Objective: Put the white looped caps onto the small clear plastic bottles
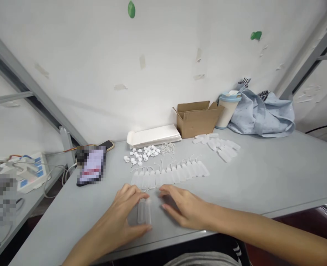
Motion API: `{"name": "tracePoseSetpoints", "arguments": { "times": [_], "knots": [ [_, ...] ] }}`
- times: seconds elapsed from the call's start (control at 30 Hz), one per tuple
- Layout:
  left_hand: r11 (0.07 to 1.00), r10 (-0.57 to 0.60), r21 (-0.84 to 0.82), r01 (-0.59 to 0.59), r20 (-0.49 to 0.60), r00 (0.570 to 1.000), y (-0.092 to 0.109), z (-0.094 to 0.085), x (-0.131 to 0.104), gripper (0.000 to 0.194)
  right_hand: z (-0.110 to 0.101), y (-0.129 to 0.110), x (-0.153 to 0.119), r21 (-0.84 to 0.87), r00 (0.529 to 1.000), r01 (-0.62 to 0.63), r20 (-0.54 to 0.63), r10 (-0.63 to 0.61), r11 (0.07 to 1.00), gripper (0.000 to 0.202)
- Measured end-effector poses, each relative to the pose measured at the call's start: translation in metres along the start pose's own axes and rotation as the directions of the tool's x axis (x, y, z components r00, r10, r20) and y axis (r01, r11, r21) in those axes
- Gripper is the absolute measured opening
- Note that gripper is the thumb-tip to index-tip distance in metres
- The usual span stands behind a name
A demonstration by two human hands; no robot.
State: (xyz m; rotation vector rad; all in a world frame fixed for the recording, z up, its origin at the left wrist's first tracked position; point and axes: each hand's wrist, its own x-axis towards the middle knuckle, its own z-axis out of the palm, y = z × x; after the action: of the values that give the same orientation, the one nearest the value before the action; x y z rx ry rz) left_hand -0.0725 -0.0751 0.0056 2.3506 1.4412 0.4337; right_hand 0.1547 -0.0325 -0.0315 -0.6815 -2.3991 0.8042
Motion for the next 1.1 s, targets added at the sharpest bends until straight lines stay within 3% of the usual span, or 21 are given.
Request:
{"name": "tracePoseSetpoints", "arguments": {
  "times": [0.2,0.47,1.1],
  "knots": [
    [0.999,-0.016,-0.037,0.020,0.104,0.994,-0.0017,-0.0042,-0.0015,0.045,-0.0002,0.0010,0.0012,0.032,0.999,-0.029,0.033,0.028,0.999,0.038],
    [1.000,0.023,0.014,-0.023,0.038,0.999,-0.0050,-0.0015,0.0006,0.040,-0.0017,0.0023,0.0019,0.072,0.999,-0.037,0.013,0.036,0.997,0.035],
    [0.995,0.044,0.083,-0.046,0.031,0.999,-0.0088,-0.0021,0.0031,0.044,-0.0049,0.0080,0.0048,0.121,0.999,-0.044,-0.018,0.047,0.992,0.033]
  ]
}}
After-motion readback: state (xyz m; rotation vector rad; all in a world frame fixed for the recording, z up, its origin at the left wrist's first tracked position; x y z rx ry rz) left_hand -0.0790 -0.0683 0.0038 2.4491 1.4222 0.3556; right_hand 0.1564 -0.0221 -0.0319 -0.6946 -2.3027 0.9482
